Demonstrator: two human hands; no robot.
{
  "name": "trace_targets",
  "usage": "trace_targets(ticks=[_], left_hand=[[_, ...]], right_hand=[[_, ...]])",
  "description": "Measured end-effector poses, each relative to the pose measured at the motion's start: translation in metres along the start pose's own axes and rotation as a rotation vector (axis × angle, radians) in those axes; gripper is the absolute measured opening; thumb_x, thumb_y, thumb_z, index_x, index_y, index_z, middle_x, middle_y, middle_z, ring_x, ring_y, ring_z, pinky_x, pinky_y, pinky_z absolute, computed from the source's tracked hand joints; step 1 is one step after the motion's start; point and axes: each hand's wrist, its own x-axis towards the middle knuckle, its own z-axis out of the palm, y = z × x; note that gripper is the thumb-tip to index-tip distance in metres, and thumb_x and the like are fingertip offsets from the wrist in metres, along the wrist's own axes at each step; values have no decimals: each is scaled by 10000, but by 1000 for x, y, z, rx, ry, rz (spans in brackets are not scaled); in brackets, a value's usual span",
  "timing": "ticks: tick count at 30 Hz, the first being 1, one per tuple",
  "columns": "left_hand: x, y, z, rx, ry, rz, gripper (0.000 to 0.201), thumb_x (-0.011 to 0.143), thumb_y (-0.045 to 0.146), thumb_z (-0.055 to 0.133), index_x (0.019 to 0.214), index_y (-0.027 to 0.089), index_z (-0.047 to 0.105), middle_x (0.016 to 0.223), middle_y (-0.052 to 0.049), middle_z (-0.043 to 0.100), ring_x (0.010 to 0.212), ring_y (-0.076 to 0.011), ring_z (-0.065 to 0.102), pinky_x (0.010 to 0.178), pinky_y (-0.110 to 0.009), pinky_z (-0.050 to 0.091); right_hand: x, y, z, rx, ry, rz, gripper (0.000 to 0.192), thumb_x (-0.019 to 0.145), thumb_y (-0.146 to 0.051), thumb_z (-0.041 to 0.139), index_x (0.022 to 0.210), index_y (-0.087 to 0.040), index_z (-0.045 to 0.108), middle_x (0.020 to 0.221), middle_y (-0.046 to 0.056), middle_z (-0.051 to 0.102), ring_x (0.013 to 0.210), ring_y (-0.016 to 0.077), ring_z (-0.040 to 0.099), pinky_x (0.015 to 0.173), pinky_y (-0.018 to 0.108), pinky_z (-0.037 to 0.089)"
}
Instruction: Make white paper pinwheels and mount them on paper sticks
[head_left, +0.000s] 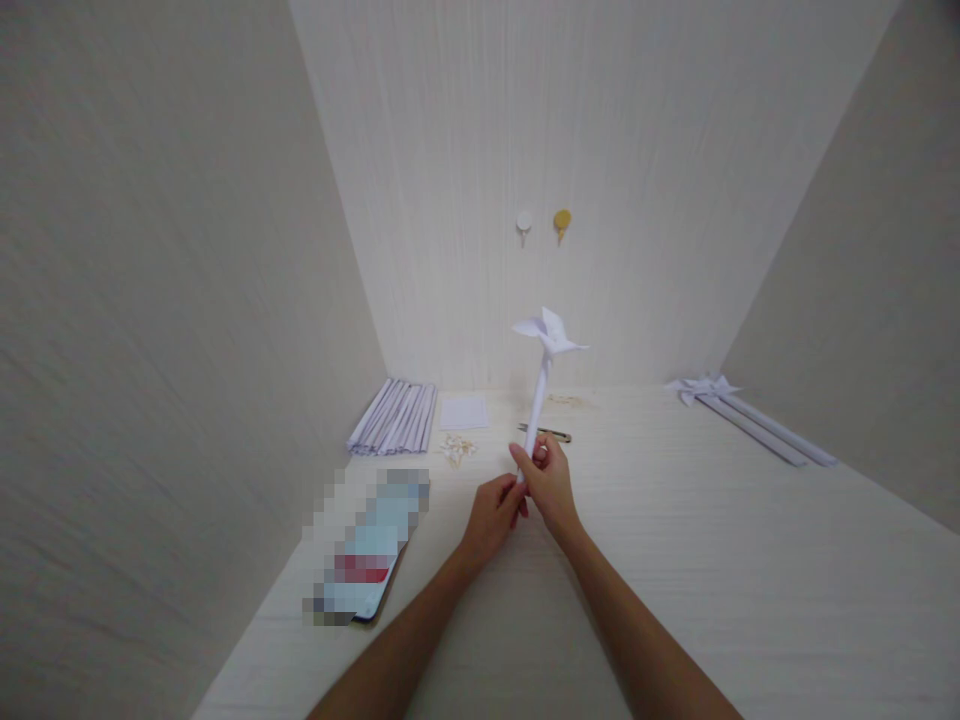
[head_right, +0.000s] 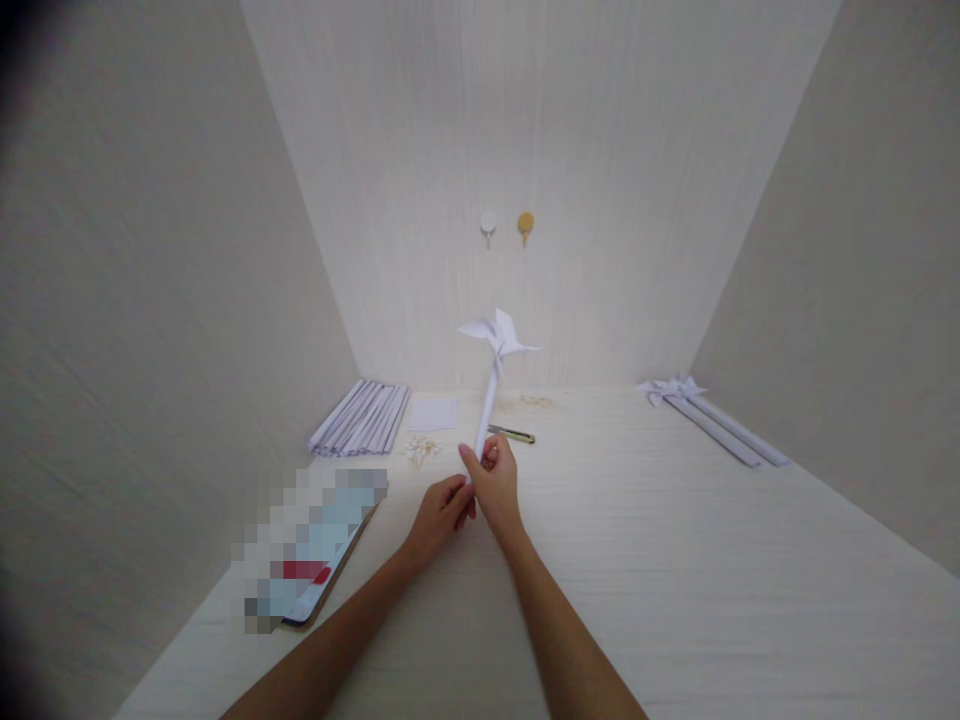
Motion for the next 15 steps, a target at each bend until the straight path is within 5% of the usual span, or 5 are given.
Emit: trace_targets(ticks=[15], left_hand=[[1,-6,1,-93,-67,9,345,761,420,397,551,153,455,425,52,416,346,-43,319,363,-182,237]], right_hand=[[1,-2,-4,71,-72,16,331,595,-383,630,599,-205,351,467,-85,387,388,60,335,346,194,246]])
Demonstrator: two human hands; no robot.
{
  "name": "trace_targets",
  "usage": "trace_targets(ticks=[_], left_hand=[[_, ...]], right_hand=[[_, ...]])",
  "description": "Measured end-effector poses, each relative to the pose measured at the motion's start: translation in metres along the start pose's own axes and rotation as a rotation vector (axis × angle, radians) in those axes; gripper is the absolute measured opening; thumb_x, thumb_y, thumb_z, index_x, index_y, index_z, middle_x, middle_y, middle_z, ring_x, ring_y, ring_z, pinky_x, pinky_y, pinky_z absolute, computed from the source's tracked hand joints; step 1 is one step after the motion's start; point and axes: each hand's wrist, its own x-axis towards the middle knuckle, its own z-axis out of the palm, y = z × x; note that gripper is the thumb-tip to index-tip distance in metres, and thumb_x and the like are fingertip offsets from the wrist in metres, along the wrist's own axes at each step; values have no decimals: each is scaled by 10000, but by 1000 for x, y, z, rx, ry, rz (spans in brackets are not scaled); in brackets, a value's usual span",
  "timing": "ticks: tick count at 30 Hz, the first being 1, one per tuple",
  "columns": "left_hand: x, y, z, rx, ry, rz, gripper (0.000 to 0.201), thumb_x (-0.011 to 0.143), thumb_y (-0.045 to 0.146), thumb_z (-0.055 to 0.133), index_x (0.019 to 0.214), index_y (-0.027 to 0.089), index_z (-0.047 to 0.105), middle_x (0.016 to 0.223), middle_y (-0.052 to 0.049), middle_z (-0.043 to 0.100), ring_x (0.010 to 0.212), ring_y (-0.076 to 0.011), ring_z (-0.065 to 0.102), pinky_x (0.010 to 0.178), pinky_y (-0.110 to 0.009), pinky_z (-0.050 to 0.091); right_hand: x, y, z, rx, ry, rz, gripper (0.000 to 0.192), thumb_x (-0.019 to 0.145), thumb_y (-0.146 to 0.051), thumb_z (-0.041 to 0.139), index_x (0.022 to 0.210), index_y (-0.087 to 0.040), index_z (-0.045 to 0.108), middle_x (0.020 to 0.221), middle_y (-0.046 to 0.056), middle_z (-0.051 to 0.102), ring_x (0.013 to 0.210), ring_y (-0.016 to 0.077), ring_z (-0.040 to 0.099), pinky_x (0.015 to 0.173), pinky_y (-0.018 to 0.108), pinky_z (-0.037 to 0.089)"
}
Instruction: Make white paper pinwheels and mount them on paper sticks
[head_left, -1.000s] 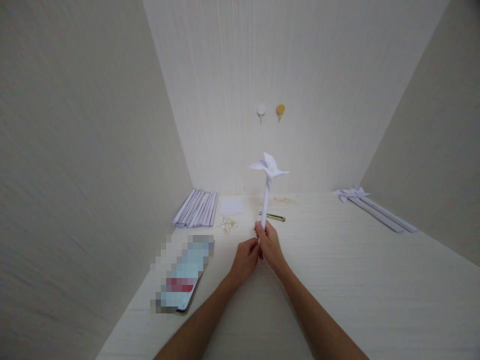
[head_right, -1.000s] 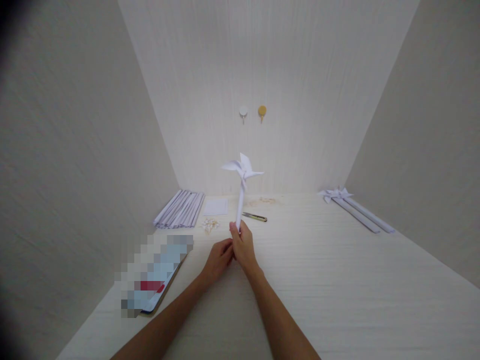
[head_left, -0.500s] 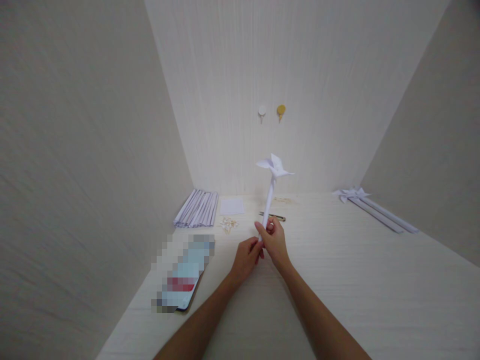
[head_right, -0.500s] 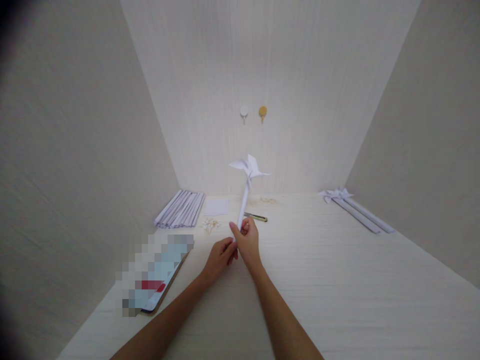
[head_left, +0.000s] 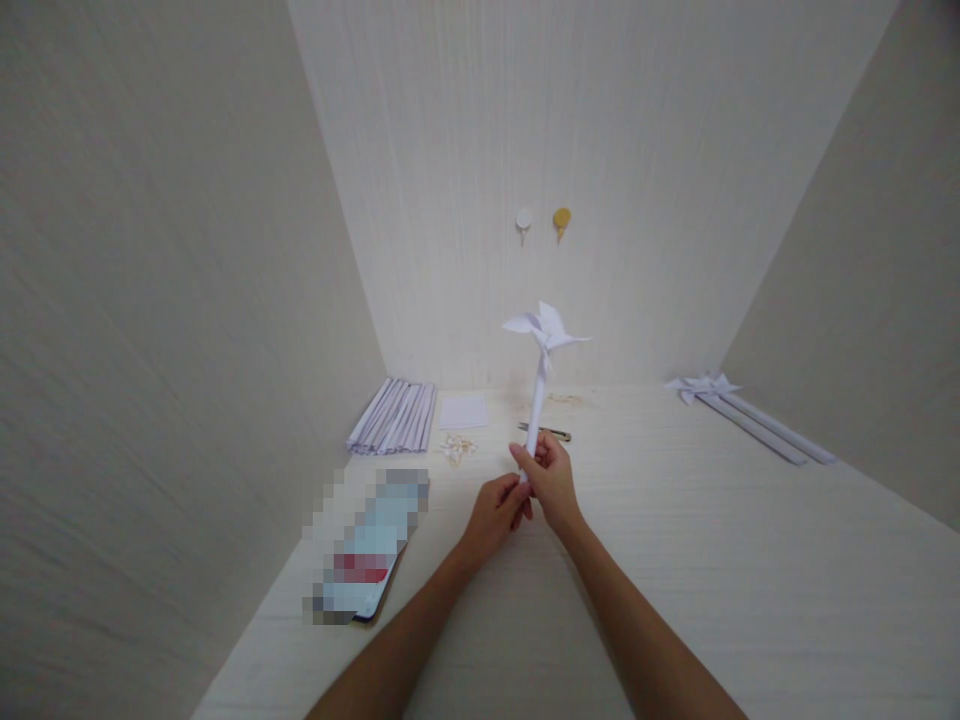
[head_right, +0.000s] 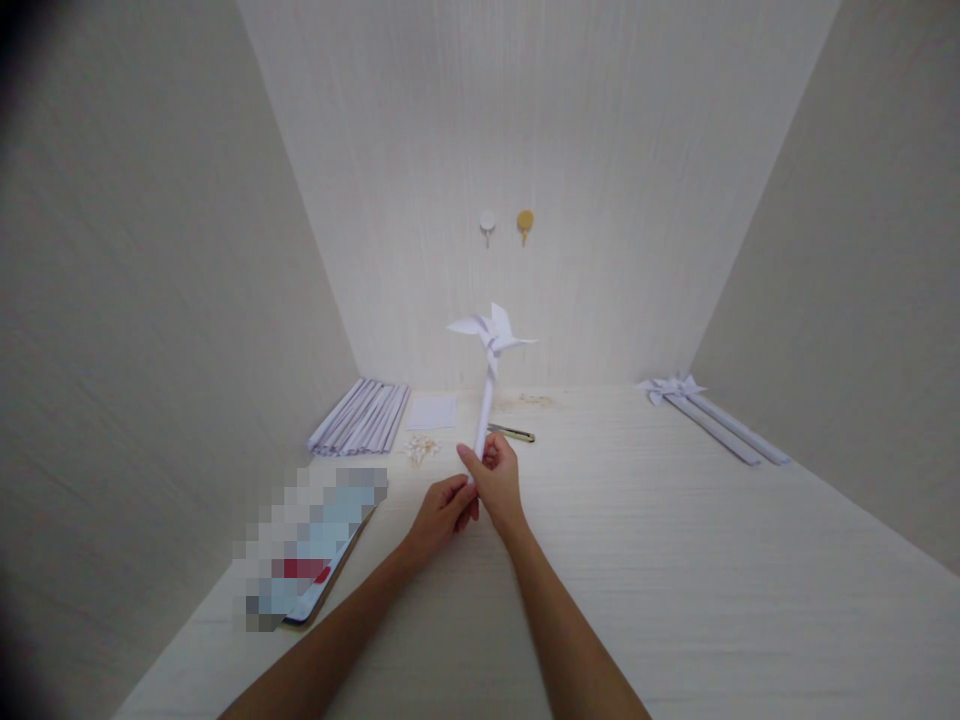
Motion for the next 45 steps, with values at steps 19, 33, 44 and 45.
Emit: trace_targets(ticks=[19,33,44,45], left_hand=[[1,-3,1,-96,-45,-13,362,731,464,424,559,148,456,431,46,437,330,-35,317,336,-178,224],[1,-3,0,-77,-47,-9,382,736,475,417,544,147,458,409,48,415,335,-39,323,351,-181,228],[0,2,0,-69,-39,-17,388,716,491,422,522,156,444,405,52,410,330,-38,312,346,-185,226],[0,2,0,-67,-38,-18,385,717,487,424,521,156,444,406,52,411,331,-39,314,347,-185,226]], right_hand=[[-4,-7,0,-6,29,-44,341,598,-338,637,555,-208,324,465,-89,338,400,60,297,367,207,226],[-1,-1,-1,-70,50,-122,353,621,-321,618,515,-207,302,472,-79,316,441,72,289,417,217,245],[-2,-1,-1,-106,67,-114,350,627,-329,608,510,-207,301,465,-79,299,433,71,277,404,217,235],[-2,-1,-1,-106,68,-119,351,627,-324,608,510,-207,298,464,-80,296,433,70,276,405,217,235]])
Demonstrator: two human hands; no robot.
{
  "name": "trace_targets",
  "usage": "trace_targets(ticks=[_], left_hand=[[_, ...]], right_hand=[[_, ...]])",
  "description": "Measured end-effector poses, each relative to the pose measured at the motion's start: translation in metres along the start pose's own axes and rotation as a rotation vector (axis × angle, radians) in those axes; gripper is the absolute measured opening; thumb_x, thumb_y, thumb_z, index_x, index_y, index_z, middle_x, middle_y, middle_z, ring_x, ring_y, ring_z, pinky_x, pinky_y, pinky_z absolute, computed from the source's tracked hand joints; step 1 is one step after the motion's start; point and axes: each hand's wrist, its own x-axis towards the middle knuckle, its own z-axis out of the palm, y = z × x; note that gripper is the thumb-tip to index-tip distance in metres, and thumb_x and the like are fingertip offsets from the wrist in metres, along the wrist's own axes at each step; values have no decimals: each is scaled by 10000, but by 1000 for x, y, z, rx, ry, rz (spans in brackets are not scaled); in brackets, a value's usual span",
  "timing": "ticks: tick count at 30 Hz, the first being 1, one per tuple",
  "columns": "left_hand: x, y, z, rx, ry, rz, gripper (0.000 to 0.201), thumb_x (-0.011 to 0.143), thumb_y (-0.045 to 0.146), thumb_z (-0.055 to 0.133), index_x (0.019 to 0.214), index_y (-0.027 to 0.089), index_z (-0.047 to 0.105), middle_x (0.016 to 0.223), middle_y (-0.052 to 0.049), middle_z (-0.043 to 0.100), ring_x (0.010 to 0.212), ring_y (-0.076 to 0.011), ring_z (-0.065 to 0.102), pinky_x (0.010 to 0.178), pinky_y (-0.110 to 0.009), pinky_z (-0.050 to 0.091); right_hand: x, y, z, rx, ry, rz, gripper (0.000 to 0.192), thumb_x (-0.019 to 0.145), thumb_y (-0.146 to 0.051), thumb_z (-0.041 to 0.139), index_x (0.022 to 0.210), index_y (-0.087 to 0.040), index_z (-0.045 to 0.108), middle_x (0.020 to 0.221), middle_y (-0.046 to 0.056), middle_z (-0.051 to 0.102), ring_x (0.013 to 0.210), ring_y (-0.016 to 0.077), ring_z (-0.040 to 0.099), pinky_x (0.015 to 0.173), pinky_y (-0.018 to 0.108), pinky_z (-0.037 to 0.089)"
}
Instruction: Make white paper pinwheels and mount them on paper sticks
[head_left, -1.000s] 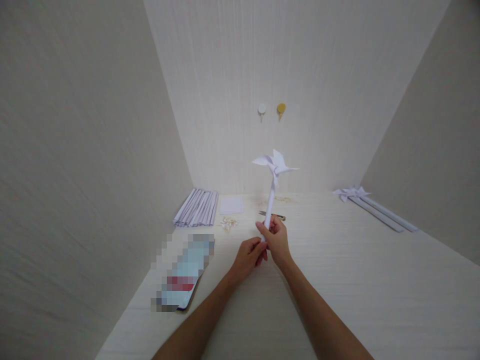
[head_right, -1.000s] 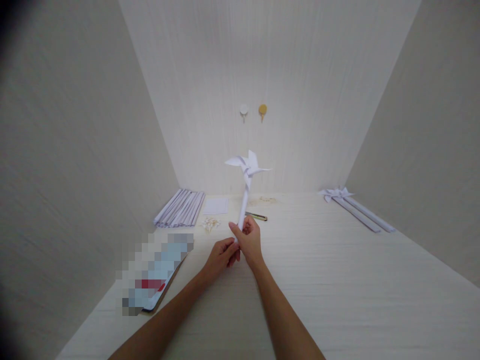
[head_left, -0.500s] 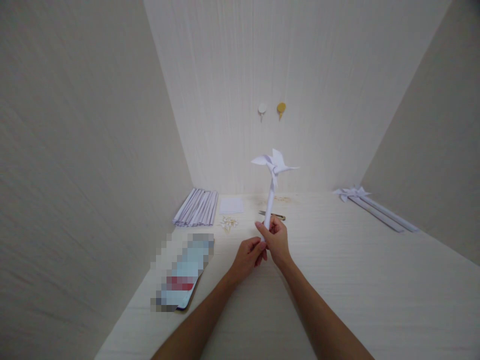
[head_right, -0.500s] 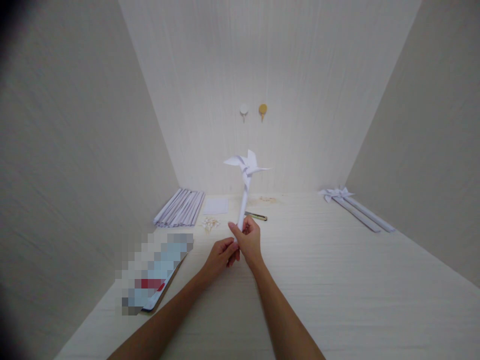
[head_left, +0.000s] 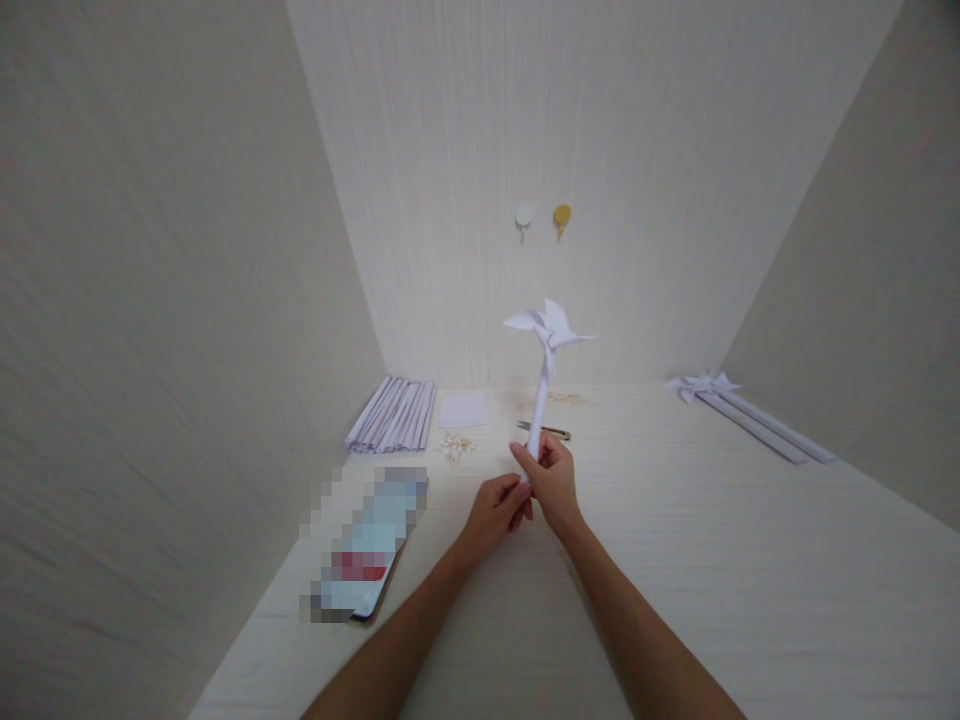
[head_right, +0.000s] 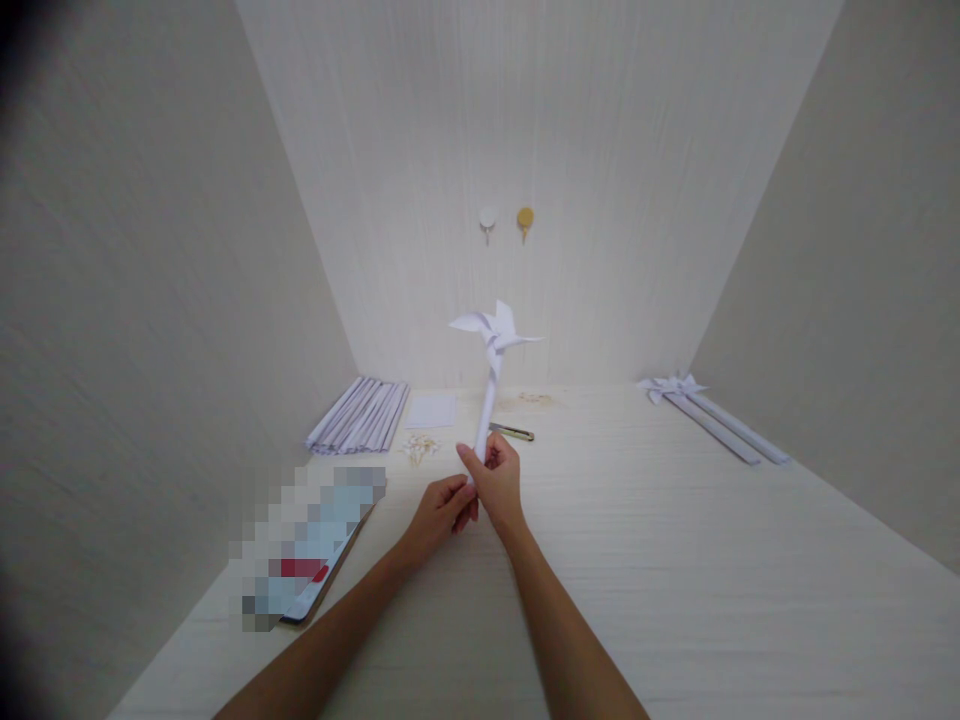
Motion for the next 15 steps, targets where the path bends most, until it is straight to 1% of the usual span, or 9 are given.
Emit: trace_targets(ticks=[6,15], left_hand=[[0,2,0,-8,2,3,372,716,467,430,515,154,448,390,56,396,327,-41,311,348,-185,224],[0,0,-1,-2,10,1,360,734,440,428,523,150,458,394,53,398,338,-40,316,361,-183,231]], right_hand=[[0,0,0,14,2,-25,357,632,-305,614,517,-209,290,479,-79,313,439,69,282,415,213,239],[-1,-4,0,32,3,-1,354,631,-297,616,533,-212,286,480,-82,316,427,68,286,401,209,236]])
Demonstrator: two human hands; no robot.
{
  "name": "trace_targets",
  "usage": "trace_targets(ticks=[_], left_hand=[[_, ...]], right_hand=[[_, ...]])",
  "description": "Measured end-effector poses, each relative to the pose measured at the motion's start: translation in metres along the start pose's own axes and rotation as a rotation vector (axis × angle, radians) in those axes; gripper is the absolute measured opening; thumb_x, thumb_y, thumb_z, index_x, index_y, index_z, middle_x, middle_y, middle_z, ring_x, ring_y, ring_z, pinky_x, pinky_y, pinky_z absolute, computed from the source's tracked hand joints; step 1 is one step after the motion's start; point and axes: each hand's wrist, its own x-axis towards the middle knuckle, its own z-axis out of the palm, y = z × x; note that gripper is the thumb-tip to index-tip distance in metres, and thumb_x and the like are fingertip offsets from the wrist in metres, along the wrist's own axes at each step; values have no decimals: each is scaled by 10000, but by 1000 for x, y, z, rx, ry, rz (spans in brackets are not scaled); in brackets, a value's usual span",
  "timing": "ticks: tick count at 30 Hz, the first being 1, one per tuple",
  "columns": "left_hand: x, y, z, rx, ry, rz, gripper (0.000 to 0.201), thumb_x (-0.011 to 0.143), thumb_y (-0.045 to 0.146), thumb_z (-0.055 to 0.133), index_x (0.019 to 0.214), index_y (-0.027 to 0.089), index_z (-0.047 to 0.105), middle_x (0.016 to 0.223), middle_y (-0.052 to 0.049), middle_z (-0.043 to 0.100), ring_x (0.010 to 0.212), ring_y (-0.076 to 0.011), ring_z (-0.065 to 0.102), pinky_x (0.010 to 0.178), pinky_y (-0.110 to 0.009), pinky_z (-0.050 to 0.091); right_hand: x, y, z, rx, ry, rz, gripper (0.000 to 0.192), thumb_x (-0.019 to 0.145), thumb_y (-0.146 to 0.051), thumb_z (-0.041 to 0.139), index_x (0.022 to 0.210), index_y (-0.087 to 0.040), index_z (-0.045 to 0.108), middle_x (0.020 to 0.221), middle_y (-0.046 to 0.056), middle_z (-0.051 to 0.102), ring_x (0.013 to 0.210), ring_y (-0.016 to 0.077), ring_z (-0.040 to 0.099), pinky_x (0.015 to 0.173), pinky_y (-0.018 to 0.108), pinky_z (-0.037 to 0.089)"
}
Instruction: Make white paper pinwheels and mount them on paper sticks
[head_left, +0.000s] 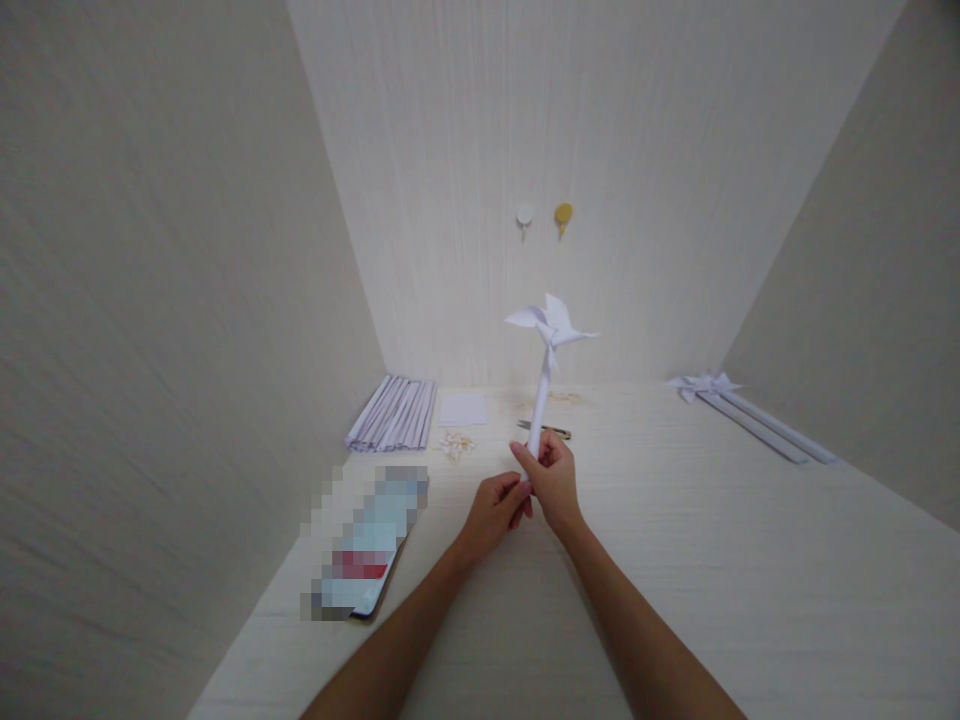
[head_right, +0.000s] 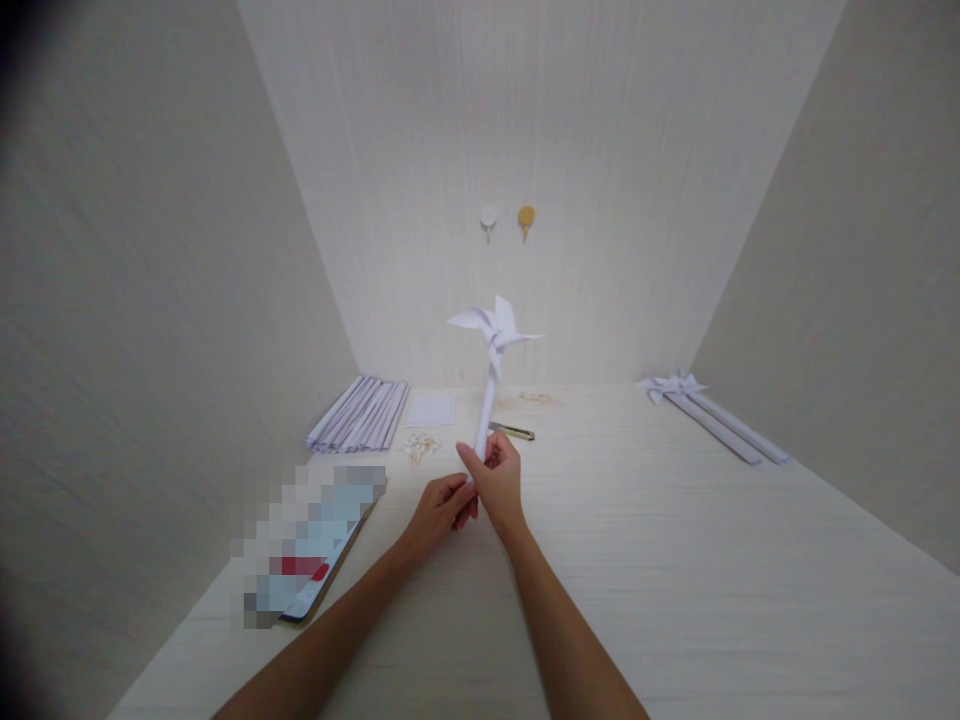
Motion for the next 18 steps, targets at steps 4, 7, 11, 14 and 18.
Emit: trace_targets(ticks=[4,7,11,14,18], left_hand=[[0,0,1,-17,-7,7,346,730,432,432,532,150,454,412,55,411,334,-36,311,355,-179,227],[0,-1,1,-11,-4,6,348,729,430,432,527,148,457,401,57,400,330,-36,308,356,-178,224],[0,0,0,-2,-6,8,353,730,432,433,521,149,459,393,56,393,337,-41,314,360,-179,226],[0,1,0,2,-12,2,358,731,437,429,516,151,456,385,59,385,335,-41,308,359,-180,224],[0,-1,0,5,-11,3,356,729,442,433,526,150,460,400,53,404,339,-44,317,362,-184,230]], right_hand=[[0,2,1,-1,6,4,360,621,-301,621,532,-211,283,465,-88,313,419,66,278,393,206,229],[1,4,1,8,7,9,365,615,-305,627,533,-210,284,464,-91,305,414,63,269,387,202,218],[1,6,0,38,1,22,361,615,-296,630,544,-211,287,469,-92,312,412,61,279,384,197,224],[1,5,0,55,5,21,360,615,-284,633,555,-211,286,472,-93,327,413,61,286,385,194,230],[1,3,1,61,2,29,361,619,-282,632,562,-212,283,475,-94,327,411,62,293,379,190,232]])
